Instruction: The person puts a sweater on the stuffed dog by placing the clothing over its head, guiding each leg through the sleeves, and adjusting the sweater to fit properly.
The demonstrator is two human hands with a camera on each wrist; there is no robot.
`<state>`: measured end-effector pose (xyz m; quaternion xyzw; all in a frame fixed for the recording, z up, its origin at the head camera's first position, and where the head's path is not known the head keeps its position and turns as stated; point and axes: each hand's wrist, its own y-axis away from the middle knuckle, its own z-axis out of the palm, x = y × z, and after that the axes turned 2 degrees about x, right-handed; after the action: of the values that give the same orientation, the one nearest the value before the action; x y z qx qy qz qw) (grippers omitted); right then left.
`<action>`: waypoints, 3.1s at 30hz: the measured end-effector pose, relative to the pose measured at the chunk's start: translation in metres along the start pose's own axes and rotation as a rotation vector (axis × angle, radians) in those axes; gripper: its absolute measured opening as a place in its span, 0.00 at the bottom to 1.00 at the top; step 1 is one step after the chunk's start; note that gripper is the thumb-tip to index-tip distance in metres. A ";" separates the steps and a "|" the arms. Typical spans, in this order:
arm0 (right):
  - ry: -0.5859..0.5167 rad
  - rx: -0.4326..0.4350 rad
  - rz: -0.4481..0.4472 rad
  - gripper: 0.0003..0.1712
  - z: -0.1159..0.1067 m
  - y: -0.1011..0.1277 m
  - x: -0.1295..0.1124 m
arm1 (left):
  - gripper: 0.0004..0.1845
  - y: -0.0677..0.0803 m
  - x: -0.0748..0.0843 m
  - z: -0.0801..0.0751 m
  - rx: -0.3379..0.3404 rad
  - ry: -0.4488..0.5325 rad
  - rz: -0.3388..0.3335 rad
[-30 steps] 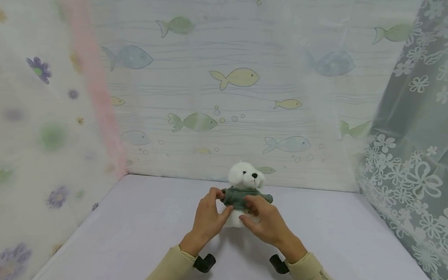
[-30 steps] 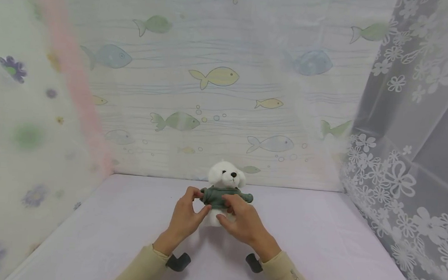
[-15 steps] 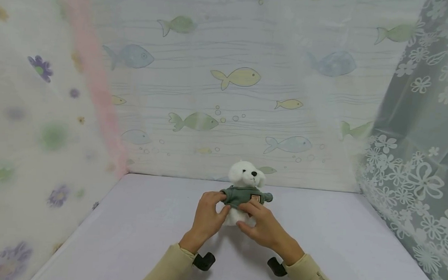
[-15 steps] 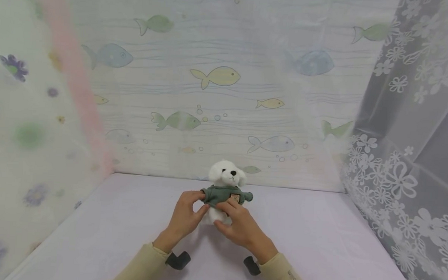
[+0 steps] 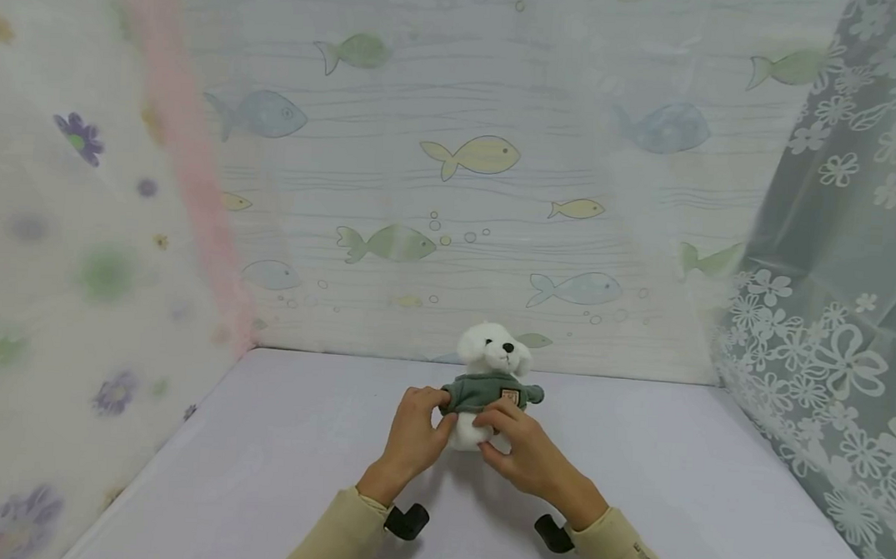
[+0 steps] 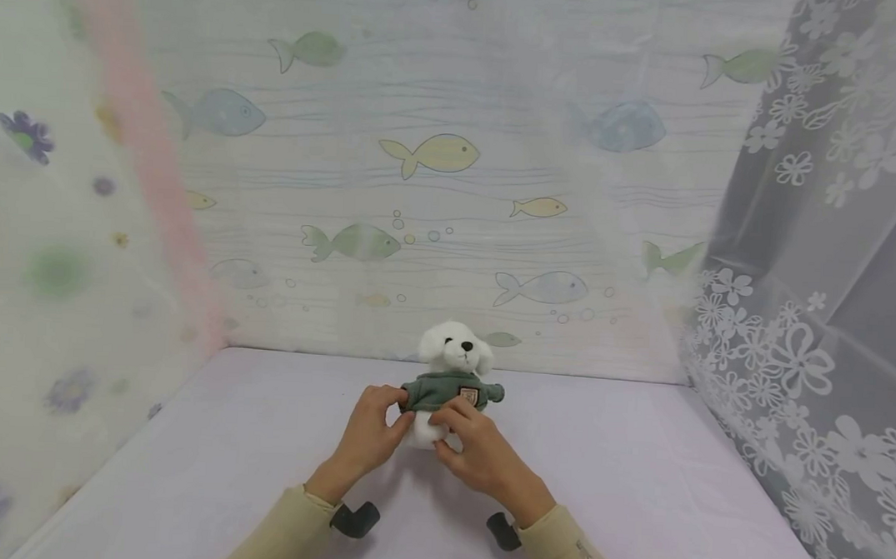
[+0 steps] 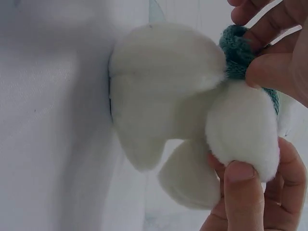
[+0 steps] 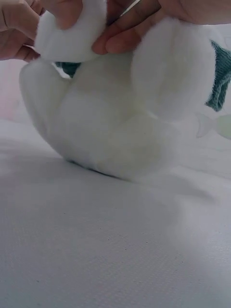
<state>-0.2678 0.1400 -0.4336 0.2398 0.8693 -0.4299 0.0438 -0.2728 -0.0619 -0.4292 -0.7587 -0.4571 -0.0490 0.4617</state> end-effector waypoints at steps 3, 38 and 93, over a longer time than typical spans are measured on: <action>-0.003 -0.002 -0.018 0.18 0.000 0.000 0.000 | 0.07 0.000 -0.001 0.000 0.014 -0.004 0.007; -0.140 0.140 0.124 0.17 0.005 -0.007 -0.012 | 0.24 -0.011 0.024 -0.039 -0.297 0.002 0.109; 0.164 0.126 -0.234 0.13 -0.008 -0.010 -0.005 | 0.17 -0.004 0.024 -0.017 -0.135 0.063 0.336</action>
<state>-0.2672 0.1391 -0.4199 0.1734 0.8633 -0.4648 -0.0931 -0.2561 -0.0583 -0.4047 -0.8517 -0.3046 -0.0256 0.4256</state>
